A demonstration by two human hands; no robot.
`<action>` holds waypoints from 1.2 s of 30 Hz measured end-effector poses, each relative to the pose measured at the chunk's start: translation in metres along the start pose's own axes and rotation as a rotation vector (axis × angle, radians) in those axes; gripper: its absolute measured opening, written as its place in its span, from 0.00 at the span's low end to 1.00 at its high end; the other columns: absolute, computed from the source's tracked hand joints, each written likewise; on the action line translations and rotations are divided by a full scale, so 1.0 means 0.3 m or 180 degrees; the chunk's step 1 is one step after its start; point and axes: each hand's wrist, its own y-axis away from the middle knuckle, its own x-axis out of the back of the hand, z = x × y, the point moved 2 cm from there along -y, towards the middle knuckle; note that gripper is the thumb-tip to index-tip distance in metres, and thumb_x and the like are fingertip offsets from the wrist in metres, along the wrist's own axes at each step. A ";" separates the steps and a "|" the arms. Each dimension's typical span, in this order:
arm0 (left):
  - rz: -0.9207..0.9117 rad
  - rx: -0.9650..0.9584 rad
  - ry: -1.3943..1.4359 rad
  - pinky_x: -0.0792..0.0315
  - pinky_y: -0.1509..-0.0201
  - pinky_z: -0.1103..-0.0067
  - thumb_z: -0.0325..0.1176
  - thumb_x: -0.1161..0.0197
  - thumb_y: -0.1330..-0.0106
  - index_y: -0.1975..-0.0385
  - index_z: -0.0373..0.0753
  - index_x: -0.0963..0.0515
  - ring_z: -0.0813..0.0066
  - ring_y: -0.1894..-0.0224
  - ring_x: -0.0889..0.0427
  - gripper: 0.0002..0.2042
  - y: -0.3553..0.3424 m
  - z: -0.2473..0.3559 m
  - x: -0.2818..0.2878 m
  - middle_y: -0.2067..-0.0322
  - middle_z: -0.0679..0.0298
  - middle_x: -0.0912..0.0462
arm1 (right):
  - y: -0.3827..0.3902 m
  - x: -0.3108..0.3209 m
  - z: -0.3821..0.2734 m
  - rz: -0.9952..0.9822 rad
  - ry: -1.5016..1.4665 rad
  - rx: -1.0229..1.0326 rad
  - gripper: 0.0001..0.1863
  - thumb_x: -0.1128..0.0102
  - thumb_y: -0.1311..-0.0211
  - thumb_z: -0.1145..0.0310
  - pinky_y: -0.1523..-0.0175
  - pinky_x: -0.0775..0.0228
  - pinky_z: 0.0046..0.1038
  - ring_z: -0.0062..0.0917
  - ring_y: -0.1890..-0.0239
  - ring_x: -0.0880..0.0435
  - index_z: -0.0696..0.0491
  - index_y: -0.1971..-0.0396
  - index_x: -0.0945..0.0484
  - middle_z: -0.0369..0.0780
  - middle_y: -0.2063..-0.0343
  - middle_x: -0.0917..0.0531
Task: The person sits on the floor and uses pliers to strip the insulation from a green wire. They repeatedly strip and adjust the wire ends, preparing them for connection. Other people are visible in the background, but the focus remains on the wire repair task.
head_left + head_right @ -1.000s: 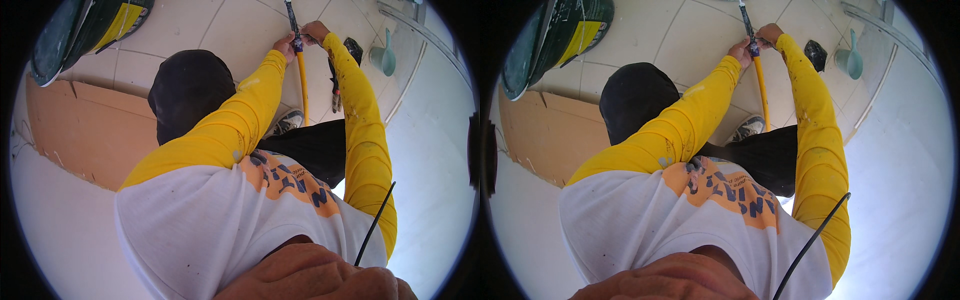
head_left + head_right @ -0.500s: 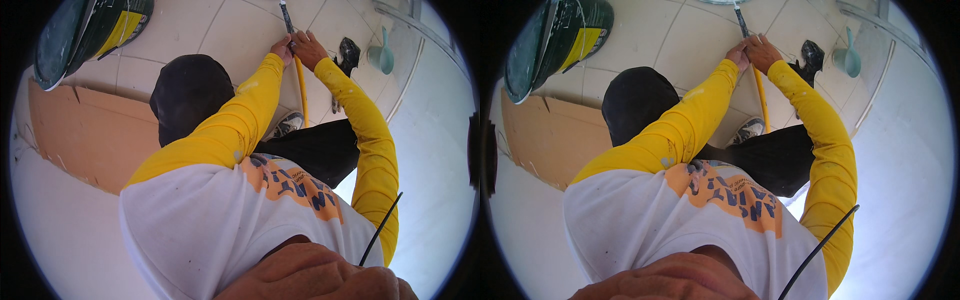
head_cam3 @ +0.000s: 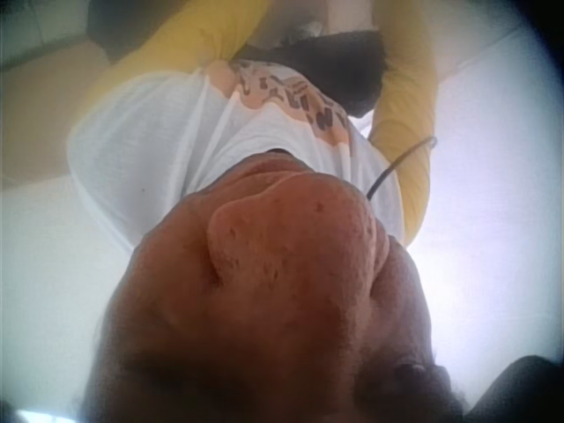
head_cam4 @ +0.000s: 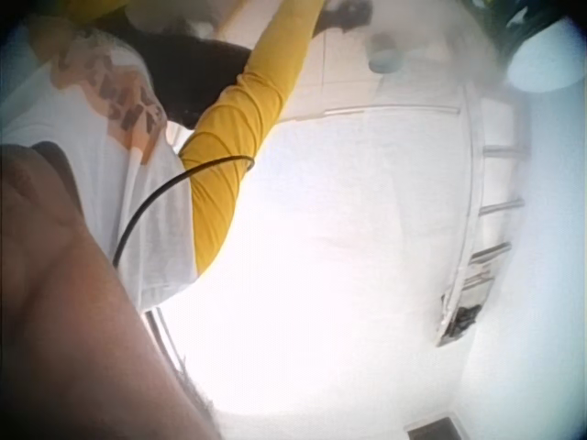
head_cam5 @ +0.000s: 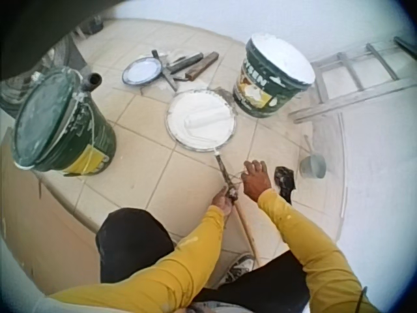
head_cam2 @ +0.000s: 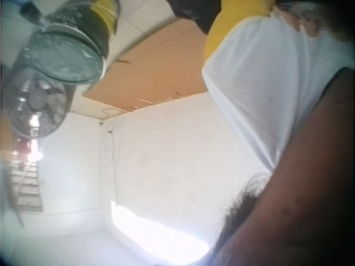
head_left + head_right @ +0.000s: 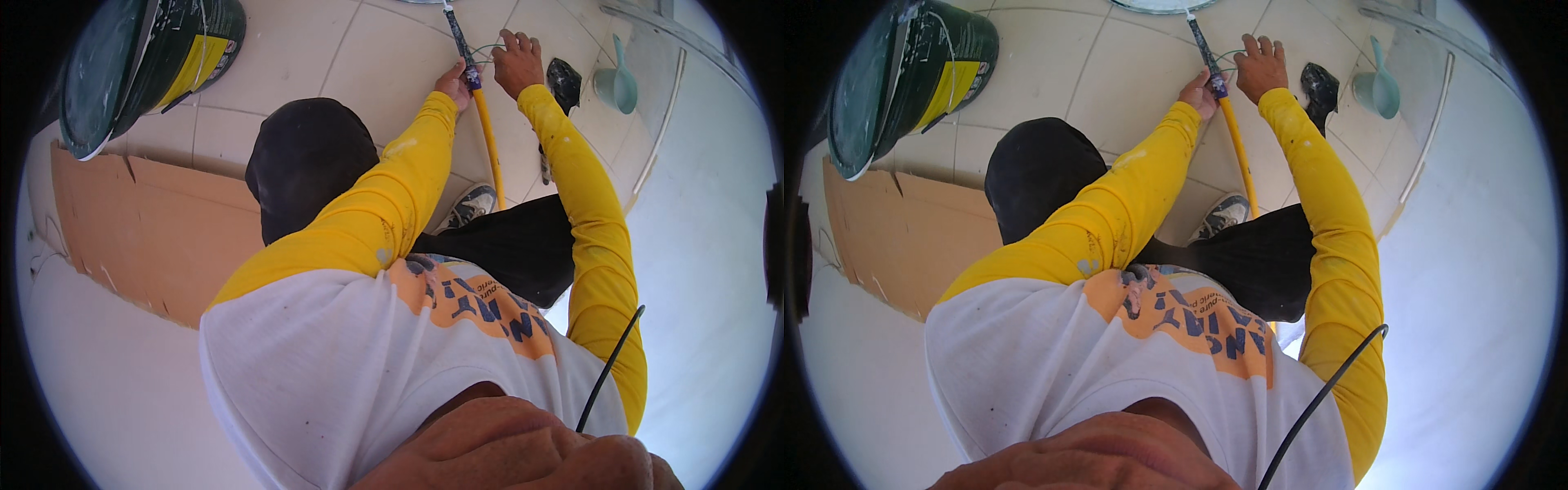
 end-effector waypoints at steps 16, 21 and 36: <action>-0.0091 -0.0183 0.0136 0.29 0.52 0.66 0.43 0.33 0.37 0.58 0.40 0.25 0.62 0.62 0.23 0.16 -0.036 -0.033 0.031 0.64 0.60 0.19 | 0.164 -0.051 -0.091 0.0773 -0.0767 -0.1550 0.16 0.35 0.50 0.64 0.34 0.48 0.47 0.42 0.38 0.36 0.45 0.58 0.17 0.42 0.41 0.31; -0.0117 0.0123 0.0126 0.29 0.55 0.68 0.44 0.35 0.36 0.58 0.41 0.24 0.64 0.63 0.23 0.15 -0.032 -0.049 0.031 0.66 0.61 0.19 | 0.266 -0.058 -0.254 0.0965 -0.0928 -0.1973 0.18 0.36 0.49 0.65 0.28 0.55 0.50 0.51 0.31 0.44 0.49 0.55 0.19 0.50 0.35 0.38; -0.0159 -0.0275 0.0123 0.29 0.41 0.63 0.44 0.40 0.31 0.52 0.32 0.27 0.56 0.51 0.22 0.20 -0.037 -0.030 0.026 0.54 0.53 0.20 | -0.002 -0.234 -0.048 -0.0422 -0.1363 -0.1547 0.19 0.38 0.43 0.57 0.52 0.24 0.37 0.42 0.60 0.16 0.59 0.61 0.19 0.49 0.66 0.15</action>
